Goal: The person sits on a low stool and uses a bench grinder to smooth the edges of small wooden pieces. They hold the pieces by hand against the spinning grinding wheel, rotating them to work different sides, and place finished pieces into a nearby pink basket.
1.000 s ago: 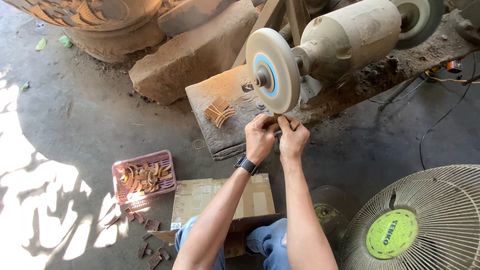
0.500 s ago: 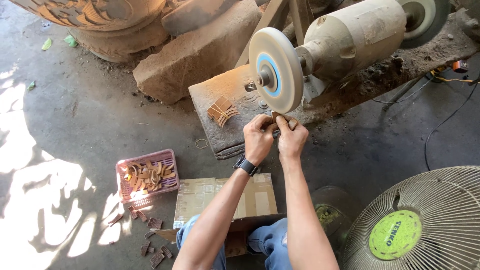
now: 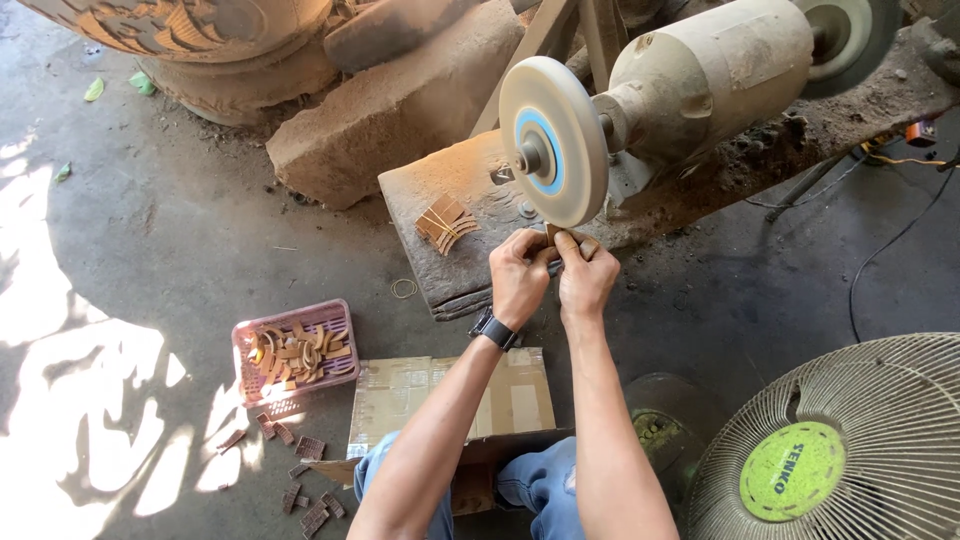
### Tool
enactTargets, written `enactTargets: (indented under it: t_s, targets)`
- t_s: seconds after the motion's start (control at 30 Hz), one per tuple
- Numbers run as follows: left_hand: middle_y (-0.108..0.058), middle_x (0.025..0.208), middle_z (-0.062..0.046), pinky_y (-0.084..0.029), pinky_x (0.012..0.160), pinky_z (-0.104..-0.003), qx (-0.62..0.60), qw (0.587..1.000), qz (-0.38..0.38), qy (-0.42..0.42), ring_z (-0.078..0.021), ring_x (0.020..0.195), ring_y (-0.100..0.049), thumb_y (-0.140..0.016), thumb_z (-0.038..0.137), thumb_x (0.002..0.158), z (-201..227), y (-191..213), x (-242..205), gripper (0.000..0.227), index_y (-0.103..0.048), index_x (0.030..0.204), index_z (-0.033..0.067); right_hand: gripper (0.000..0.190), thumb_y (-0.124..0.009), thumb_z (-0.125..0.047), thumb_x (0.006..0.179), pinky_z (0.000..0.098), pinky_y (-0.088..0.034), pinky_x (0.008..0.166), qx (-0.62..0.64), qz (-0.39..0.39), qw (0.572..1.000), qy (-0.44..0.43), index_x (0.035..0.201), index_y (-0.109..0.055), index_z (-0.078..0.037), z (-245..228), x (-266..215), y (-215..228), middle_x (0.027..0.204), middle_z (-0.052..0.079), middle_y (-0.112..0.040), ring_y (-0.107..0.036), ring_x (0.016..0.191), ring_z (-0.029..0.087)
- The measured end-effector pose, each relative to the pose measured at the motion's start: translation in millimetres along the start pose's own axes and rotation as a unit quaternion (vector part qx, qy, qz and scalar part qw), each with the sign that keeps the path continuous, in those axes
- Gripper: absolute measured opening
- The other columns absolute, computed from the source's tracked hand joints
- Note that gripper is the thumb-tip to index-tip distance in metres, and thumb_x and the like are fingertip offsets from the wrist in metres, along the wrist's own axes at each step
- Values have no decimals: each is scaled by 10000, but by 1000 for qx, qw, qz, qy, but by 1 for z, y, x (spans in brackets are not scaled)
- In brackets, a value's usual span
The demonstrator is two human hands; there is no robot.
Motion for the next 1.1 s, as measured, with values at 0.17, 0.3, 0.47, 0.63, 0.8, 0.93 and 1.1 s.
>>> enactTargets:
  t_s: [0.17,0.3,0.47,0.63,0.8,0.93,1.1]
  targets:
    - [-713,858,-127,-570,712,-310,-2,1000,3,-6,-204,747,-712,-709,-75,807,-2,-3,0,102,-687,898,-34,143,-766,-75,914,229,-408,528,-7,9,1000,-2,988,-764,47,-3,-1,3,799,-14,-667,-507,618,44]
    - [-712,857,-133,-565,712,-314,1,1000,3,-11,-216,747,-706,-711,-75,794,0,-5,0,111,-686,895,-36,141,-771,-78,921,237,-406,528,-8,12,1000,-3,969,-759,54,1,3,6,800,-12,-652,-498,626,48]
    - [-714,859,-136,-561,711,-315,-2,1000,0,-11,-220,748,-706,-703,-75,795,1,-7,1,118,-689,906,-35,140,-768,-71,917,226,-457,573,1,13,1000,8,971,-758,58,-1,4,7,824,-11,-680,-555,671,43]
    - [-714,859,-135,-563,710,-315,-7,1000,-2,-8,-220,744,-708,-698,-75,797,-1,-9,0,117,-694,906,-31,141,-764,-71,914,229,-427,547,7,21,1000,-1,969,-757,59,-7,2,6,811,-20,-669,-528,652,44]
    - [-709,851,-134,-560,698,-318,16,1000,11,-17,-225,729,-702,-727,-52,807,0,5,1,106,-698,907,-29,134,-762,-85,925,246,-394,511,-22,1,999,-27,960,-765,45,-5,-3,-6,771,-2,-642,-500,603,71]
    - [-686,873,-131,-562,714,-338,63,997,5,-38,-244,756,-693,-728,-27,833,4,22,-6,102,-689,927,-25,140,-763,-101,924,257,-472,549,12,-31,997,-69,960,-762,34,7,-8,-8,810,27,-687,-578,637,92]
    - [-603,947,-130,-513,826,-432,300,945,-48,-124,-325,944,-590,-736,74,841,3,23,-16,91,-688,887,12,151,-777,-105,910,316,-618,622,54,-108,985,-124,887,-707,27,20,-12,2,910,78,-760,-701,722,143]
Point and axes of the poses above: each hand's wrist, its own x-axis towards the middle knuckle, its own y-axis out of the back of the hand, z = x × y, the point moved 4 cm from there along x, towards the middle knuckle
